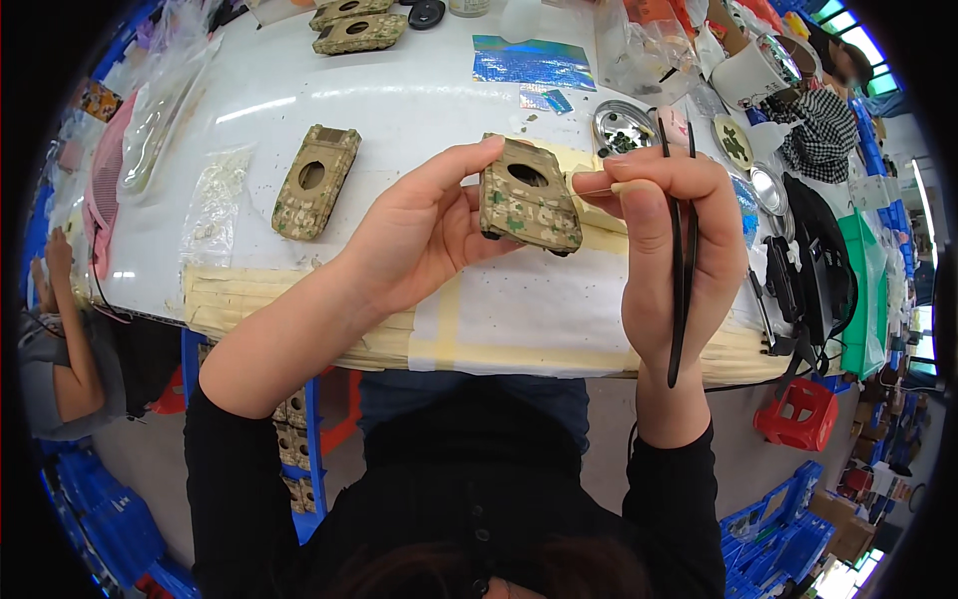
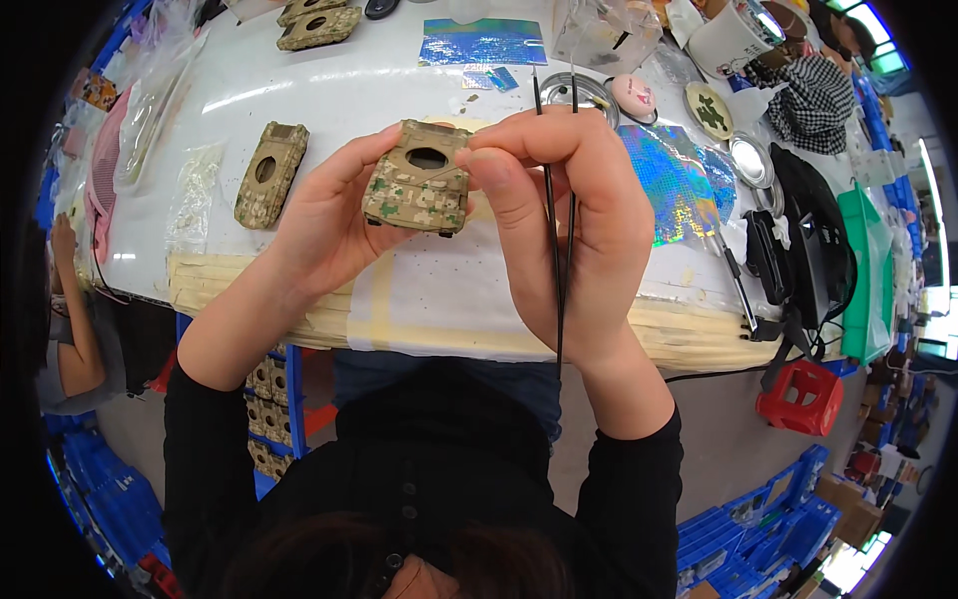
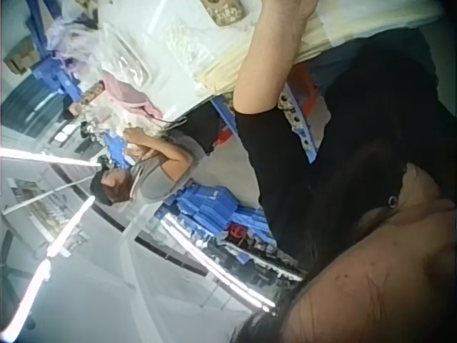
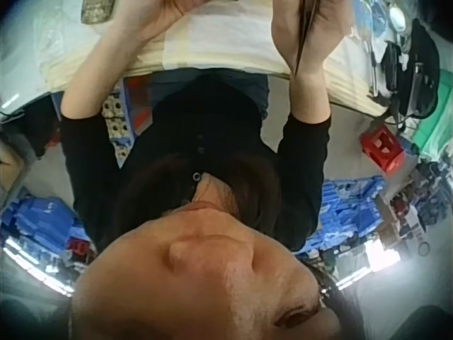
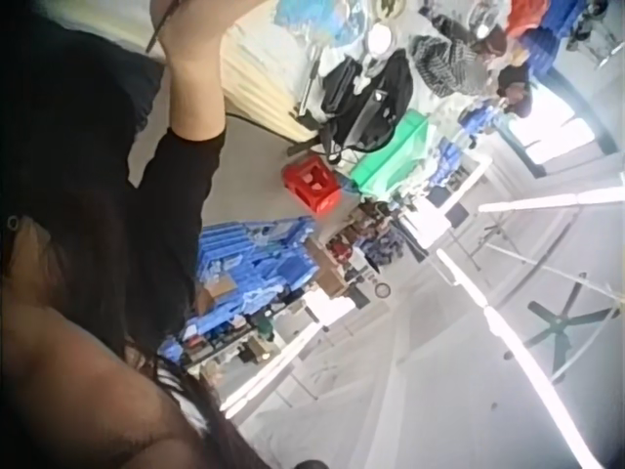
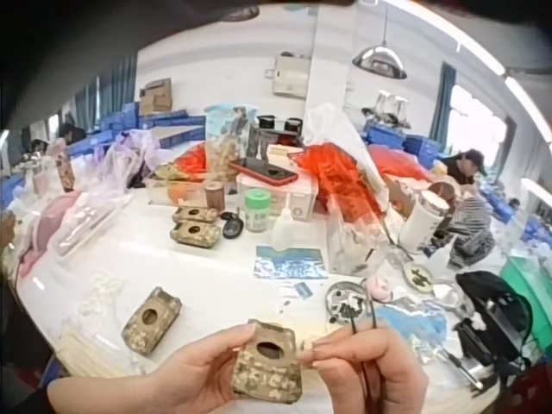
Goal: Apply details and clean a toy tank component using precision tools at a workbench.
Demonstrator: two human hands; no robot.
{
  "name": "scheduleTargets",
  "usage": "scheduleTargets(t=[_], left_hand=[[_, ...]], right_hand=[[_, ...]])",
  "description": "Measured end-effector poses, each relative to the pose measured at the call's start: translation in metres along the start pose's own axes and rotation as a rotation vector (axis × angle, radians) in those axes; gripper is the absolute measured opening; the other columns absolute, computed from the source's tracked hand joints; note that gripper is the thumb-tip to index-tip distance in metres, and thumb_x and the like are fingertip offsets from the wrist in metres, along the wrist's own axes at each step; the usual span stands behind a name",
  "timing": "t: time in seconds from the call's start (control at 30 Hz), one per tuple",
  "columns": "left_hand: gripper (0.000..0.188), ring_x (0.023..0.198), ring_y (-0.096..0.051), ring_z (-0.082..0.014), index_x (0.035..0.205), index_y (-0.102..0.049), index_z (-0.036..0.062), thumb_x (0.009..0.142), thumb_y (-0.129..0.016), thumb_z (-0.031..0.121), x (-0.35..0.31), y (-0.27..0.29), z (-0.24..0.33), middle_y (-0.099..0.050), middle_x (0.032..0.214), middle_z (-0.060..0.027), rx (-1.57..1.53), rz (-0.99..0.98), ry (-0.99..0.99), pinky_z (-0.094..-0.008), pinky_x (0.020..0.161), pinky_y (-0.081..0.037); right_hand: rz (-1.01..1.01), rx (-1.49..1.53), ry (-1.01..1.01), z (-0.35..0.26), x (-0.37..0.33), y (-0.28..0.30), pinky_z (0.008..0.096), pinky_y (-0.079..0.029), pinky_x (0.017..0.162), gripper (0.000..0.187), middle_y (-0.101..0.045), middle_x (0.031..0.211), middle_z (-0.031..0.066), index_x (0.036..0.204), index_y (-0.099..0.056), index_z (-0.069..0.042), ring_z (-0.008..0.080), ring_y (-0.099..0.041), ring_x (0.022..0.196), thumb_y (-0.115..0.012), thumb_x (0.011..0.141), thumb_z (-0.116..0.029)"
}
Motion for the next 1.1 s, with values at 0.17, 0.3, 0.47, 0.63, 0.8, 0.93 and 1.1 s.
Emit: scheduleTargets(t=[0.17, 0.3, 0.47, 0.63, 0.8, 0.93, 1.1], left_hand=[[0.043, 0.100, -0.062, -0.0255, 0.123, -0.043, -0.0041, 0.097, -0.036, 0.029, -0.001, -0.001, 0.001, -0.059, 0.112, -0.0174, 0.006, 0.000, -0.005, -0.0335, 0.084, -0.053], [0.043, 0.100, -0.062, -0.0241, 0.123, -0.043, -0.0045, 0.096, -0.037, 0.029, -0.002, -0.001, 0.001, -0.059, 0.112, -0.0171, 0.013, 0.003, -0.004, -0.0321, 0.084, -0.054], [0.044, 0.100, -0.062, -0.0241, 0.123, -0.043, -0.0046, 0.096, -0.037, 0.029, -0.001, 0.000, 0.001, -0.059, 0.112, -0.0170, 0.015, 0.004, -0.003, -0.0317, 0.083, -0.054], [0.044, 0.101, -0.061, -0.0246, 0.124, -0.042, -0.0050, 0.096, -0.037, 0.029, -0.002, 0.000, 0.001, -0.059, 0.112, -0.0176, 0.006, 0.007, -0.008, -0.0321, 0.083, -0.054], [0.045, 0.104, -0.060, -0.0293, 0.126, -0.041, -0.0046, 0.096, -0.036, 0.029, -0.001, -0.001, 0.000, -0.056, 0.116, -0.0247, 0.016, 0.014, -0.012, -0.0353, 0.089, -0.051], [0.046, 0.105, -0.059, -0.0325, 0.127, -0.040, -0.0039, 0.096, -0.035, 0.029, -0.002, -0.002, 0.002, -0.054, 0.117, -0.0289, 0.035, 0.026, -0.015, -0.0371, 0.092, -0.049], [0.045, 0.105, -0.059, -0.0324, 0.127, -0.041, -0.0035, 0.096, -0.035, 0.029, -0.003, -0.002, 0.002, -0.054, 0.117, -0.0292, 0.034, 0.016, -0.020, -0.0367, 0.091, -0.049]], right_hand=[[-0.007, 0.037, -0.048, 0.003, -0.001, -0.003, 0.0196, -0.042, 0.060, 0.006, -0.059, 0.080, 0.0063, 0.088, -0.055, 0.000, 0.0084, -0.053, 0.068, -0.060, 0.088, -0.005], [-0.020, -0.002, -0.026, 0.003, 0.000, -0.003, 0.0196, -0.042, 0.059, 0.007, -0.060, 0.079, 0.0066, 0.088, -0.055, 0.000, 0.0086, -0.054, 0.068, -0.060, 0.088, -0.005], [-0.032, -0.033, -0.031, 0.003, 0.000, -0.003, 0.0196, -0.042, 0.060, 0.007, -0.060, 0.078, 0.0070, 0.087, -0.055, 0.000, 0.0086, -0.054, 0.067, -0.060, 0.088, -0.005], [-0.015, 0.017, -0.074, 0.005, -0.001, -0.003, 0.0193, -0.044, 0.062, 0.007, -0.061, 0.078, 0.0059, 0.088, -0.055, 0.000, 0.0092, -0.057, 0.070, -0.058, 0.089, -0.005], [0.154, 0.171, -0.251, 0.005, -0.002, 0.008, 0.0189, -0.045, 0.069, 0.006, -0.060, 0.077, 0.0044, 0.089, -0.054, 0.000, 0.0100, -0.060, 0.074, -0.055, 0.091, -0.006], [0.148, -0.467, -0.028, 0.006, -0.004, 0.043, 0.0234, -0.040, 0.060, 0.006, -0.059, 0.073, 0.0028, 0.082, -0.057, -0.001, 0.0100, -0.054, 0.066, -0.061, 0.086, -0.004], [0.098, -0.758, 0.171, 0.007, -0.005, 0.042, 0.0288, -0.038, 0.056, 0.009, -0.054, 0.069, 0.0076, 0.080, -0.059, -0.003, 0.0218, -0.048, 0.060, -0.068, 0.077, -0.002]])
Point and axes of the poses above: each hand's wrist, its own x-axis towards the middle knuckle, its own y-axis out of the back of the hand, z = x × y, the point moved 5 cm from there along x, towards the middle knuckle
